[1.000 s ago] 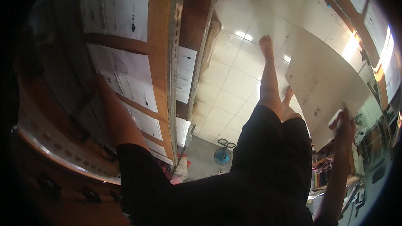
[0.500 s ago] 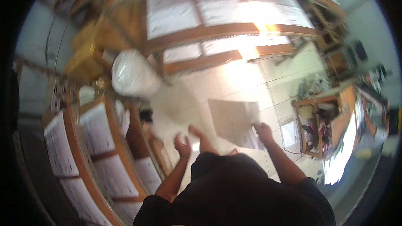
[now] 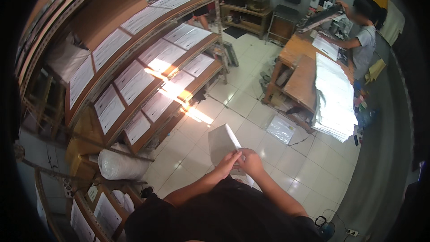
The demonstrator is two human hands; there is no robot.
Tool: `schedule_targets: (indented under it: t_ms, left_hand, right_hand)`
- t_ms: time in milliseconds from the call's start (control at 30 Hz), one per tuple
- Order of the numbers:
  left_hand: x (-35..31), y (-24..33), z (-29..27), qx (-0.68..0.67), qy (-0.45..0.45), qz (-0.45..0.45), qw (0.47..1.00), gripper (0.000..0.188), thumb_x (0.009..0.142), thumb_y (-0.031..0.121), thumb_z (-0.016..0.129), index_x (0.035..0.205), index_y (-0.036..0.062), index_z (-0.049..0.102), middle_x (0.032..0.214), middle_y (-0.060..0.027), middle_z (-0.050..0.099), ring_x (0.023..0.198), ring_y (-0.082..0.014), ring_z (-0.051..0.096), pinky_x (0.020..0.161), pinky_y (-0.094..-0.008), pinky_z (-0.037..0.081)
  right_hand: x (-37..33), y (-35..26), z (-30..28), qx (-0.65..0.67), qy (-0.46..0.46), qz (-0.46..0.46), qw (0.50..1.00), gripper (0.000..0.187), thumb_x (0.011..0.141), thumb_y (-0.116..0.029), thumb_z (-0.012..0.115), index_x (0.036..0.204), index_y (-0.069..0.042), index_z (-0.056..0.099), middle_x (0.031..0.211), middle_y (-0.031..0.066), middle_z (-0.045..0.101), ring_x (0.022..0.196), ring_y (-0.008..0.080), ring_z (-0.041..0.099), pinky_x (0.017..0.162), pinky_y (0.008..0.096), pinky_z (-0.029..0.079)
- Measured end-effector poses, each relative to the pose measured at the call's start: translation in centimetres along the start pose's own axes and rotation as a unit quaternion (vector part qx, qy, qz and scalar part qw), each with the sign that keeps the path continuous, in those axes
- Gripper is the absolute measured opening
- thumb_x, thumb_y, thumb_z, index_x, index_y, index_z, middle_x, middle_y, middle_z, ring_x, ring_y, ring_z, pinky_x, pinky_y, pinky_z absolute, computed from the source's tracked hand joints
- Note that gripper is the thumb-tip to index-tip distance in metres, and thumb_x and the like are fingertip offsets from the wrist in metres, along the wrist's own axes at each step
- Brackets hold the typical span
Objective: The person repeatedly picks up stacks of white paper from a table and places them onto a nearby metal shelving unit. They walk back and forth between the table and the shelves, handling the papers by hand without using any tools.
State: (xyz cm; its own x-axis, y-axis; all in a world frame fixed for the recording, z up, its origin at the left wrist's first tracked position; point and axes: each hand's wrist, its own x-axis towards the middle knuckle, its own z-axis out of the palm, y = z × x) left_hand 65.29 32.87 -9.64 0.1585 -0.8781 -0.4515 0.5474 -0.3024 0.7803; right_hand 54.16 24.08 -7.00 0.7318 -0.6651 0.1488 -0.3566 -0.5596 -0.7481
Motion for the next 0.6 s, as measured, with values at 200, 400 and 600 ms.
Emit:
schedule_targets:
  t_ms: [200,400,600]
  left_hand:
    - [8.3,1.5,4.4,-0.032,0.117,0.052,0.991,0.031,0.085,0.030,0.066,0.093,-0.0002,0.062,0.088,-0.0049,0.062,0.081,-0.0134,0.059,0.066,-0.0282,0.046]
    - [19.2,3.5,1.8,-0.007,0.162,0.098,0.982,0.017,0.084,0.018,0.064,0.080,0.0028,0.061,0.067,-0.0033,0.058,0.060,-0.0118,0.055,0.054,-0.0261,0.042]
    - [26.4,8.6,0.6,-0.162,0.119,0.042,0.979,0.012,0.084,0.012,0.065,0.085,0.0007,0.061,0.069,-0.0041,0.058,0.055,-0.0115,0.054,0.050,-0.0254,0.044]
  right_hand:
    - [2.2,3.1,-4.7,-0.026,0.011,-0.074,0.997,0.034,0.078,-0.019,0.066,0.107,-0.002,0.063,0.112,0.0202,0.060,0.100,0.0357,0.058,0.085,0.0414,0.048]
    - [7.4,7.0,-9.6,0.016,0.056,-0.043,0.997,0.021,0.079,-0.011,0.065,0.098,-0.003,0.065,0.105,0.0145,0.064,0.096,0.0300,0.062,0.084,0.0370,0.049]
    - [7.1,17.9,-12.4,-0.008,0.132,0.252,0.959,0.014,0.083,-0.017,0.063,0.092,-0.006,0.066,0.085,0.0122,0.065,0.075,0.0238,0.065,0.067,0.0335,0.052]
